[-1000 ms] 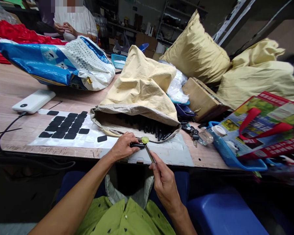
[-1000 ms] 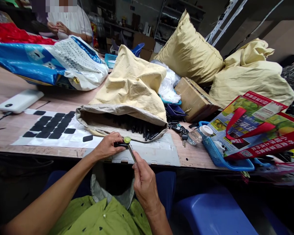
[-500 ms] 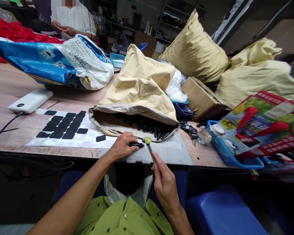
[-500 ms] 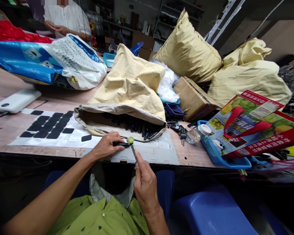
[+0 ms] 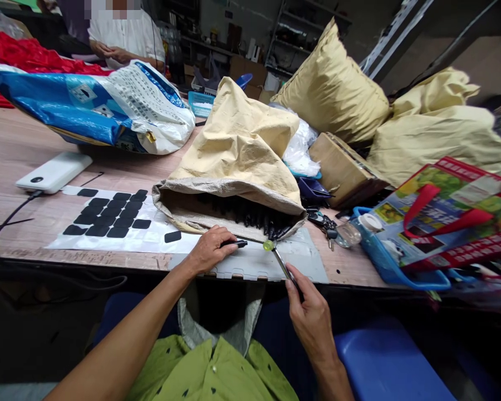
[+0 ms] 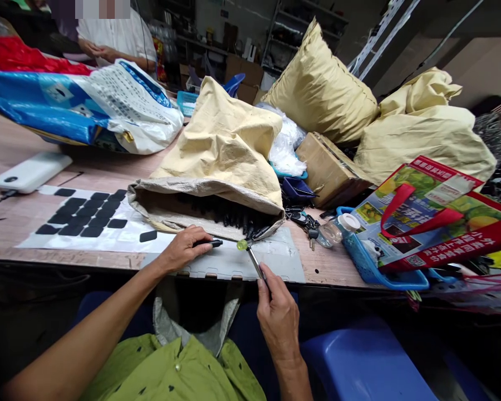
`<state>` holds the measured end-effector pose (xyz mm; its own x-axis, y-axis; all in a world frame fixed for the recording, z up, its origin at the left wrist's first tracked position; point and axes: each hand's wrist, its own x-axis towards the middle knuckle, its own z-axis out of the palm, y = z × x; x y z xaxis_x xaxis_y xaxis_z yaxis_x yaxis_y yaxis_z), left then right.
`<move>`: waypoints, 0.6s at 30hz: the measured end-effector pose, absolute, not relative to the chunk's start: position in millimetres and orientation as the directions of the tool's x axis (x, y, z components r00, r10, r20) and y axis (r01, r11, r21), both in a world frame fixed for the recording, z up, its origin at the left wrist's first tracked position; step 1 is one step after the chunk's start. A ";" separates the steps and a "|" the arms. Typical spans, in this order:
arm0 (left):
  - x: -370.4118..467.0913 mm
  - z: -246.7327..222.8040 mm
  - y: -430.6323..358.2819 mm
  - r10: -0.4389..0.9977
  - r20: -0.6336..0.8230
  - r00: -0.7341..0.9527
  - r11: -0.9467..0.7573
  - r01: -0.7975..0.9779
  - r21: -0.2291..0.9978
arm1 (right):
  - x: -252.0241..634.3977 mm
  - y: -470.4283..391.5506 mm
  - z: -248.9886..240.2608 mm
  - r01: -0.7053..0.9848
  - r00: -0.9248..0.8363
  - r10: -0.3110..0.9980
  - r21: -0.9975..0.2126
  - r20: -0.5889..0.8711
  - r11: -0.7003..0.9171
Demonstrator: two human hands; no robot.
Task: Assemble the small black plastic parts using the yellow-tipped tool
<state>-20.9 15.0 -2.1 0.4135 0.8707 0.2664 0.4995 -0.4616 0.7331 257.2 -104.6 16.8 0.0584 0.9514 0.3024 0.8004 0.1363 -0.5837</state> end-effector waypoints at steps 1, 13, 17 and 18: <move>-21.2 -2.3 15.2 0.869 0.267 0.417 -0.464 0.498 0.733 | 264.4 -106.0 16.3 0.810 0.083 0.951 -0.575 0.298 0.110; -19.5 1.4 14.6 0.853 0.244 0.461 -0.490 0.550 0.676 | 305.0 -93.5 8.6 0.864 0.451 0.851 -0.371 0.268 -0.341; -19.6 4.2 13.3 0.851 0.222 0.476 -0.486 0.555 0.675 | 297.8 -82.2 14.3 0.882 0.424 0.883 -0.314 0.203 -0.351; -19.7 4.5 13.1 0.851 0.217 0.479 -0.484 0.553 0.678 | 295.3 -80.2 16.2 0.883 0.422 0.888 -0.303 0.184 -0.358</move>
<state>-19.7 13.1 4.5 0.4789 0.8507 0.2168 0.5531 -0.4842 0.6780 295.3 -80.2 16.2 0.4223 0.8875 0.1843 0.8835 -0.3576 -0.3025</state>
